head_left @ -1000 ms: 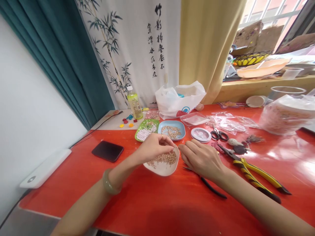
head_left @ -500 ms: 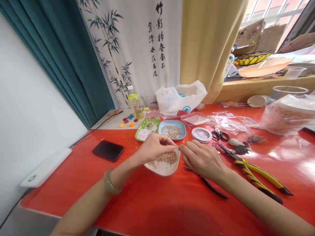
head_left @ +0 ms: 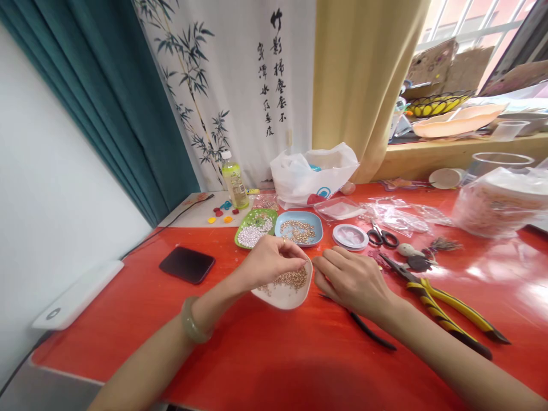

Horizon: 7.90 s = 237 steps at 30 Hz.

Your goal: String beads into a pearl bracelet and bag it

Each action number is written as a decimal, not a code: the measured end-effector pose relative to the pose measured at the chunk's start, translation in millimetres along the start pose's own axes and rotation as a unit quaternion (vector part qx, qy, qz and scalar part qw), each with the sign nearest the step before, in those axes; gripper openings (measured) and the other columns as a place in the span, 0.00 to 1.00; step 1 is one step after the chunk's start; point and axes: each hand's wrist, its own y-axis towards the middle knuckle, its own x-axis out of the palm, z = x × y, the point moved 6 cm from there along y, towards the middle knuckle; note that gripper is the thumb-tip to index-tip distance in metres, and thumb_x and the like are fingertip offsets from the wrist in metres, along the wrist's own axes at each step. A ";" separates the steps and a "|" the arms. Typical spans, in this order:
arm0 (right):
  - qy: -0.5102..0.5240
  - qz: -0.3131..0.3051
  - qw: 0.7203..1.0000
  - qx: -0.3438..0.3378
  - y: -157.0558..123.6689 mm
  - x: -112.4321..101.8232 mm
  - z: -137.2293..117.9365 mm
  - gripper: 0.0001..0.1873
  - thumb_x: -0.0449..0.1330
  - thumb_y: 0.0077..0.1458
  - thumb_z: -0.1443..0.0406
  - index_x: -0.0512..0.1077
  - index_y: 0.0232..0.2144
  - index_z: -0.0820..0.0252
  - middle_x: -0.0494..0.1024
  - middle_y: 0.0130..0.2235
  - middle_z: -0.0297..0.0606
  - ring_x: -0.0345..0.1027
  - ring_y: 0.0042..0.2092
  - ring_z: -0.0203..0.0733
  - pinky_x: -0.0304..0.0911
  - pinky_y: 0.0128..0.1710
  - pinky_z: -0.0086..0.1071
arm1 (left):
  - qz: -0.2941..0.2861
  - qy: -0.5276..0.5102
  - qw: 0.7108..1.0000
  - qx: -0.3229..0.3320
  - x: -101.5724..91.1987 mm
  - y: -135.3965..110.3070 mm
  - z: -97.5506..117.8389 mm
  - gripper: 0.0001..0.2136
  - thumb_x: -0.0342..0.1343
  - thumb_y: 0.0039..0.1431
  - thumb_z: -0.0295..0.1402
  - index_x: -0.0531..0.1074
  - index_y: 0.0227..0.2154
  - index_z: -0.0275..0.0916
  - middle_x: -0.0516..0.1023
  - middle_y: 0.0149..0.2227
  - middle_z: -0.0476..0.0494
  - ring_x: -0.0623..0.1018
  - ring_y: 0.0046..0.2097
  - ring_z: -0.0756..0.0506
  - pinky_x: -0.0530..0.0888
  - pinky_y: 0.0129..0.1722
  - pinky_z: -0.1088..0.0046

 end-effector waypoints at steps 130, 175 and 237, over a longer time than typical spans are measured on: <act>0.060 0.080 0.990 0.100 -1.3 -10.3 7.9 0.05 0.54 0.44 0.70 0.68 0.20 0.62 0.70 0.16 0.30 0.61 0.18 0.31 0.51 0.18 0.26 | 0.009 -0.005 1.000 0.029 5.0 -9.7 12.4 0.04 0.53 0.46 0.28 0.70 0.25 0.34 0.67 0.16 0.52 0.66 0.19 0.55 0.61 0.18 0.81; 0.062 0.082 0.994 0.021 -0.7 -15.8 4.9 0.07 0.54 0.47 0.70 0.68 0.20 0.60 0.66 0.14 0.28 0.54 0.17 0.30 0.49 0.17 0.26 | -0.060 -0.030 0.998 0.012 4.4 -8.1 14.2 0.03 0.54 0.45 0.29 0.68 0.22 0.35 0.60 0.16 0.55 0.59 0.19 0.56 0.56 0.18 0.79; 0.087 0.084 0.992 0.035 -3.0 -10.8 4.5 0.04 0.53 0.45 0.70 0.67 0.22 0.61 0.65 0.15 0.27 0.55 0.18 0.31 0.48 0.17 0.26 | -0.017 0.078 0.986 0.146 9.6 -17.4 28.6 0.07 0.49 0.52 0.29 0.71 0.28 0.34 0.63 0.17 0.54 0.58 0.18 0.57 0.56 0.17 0.81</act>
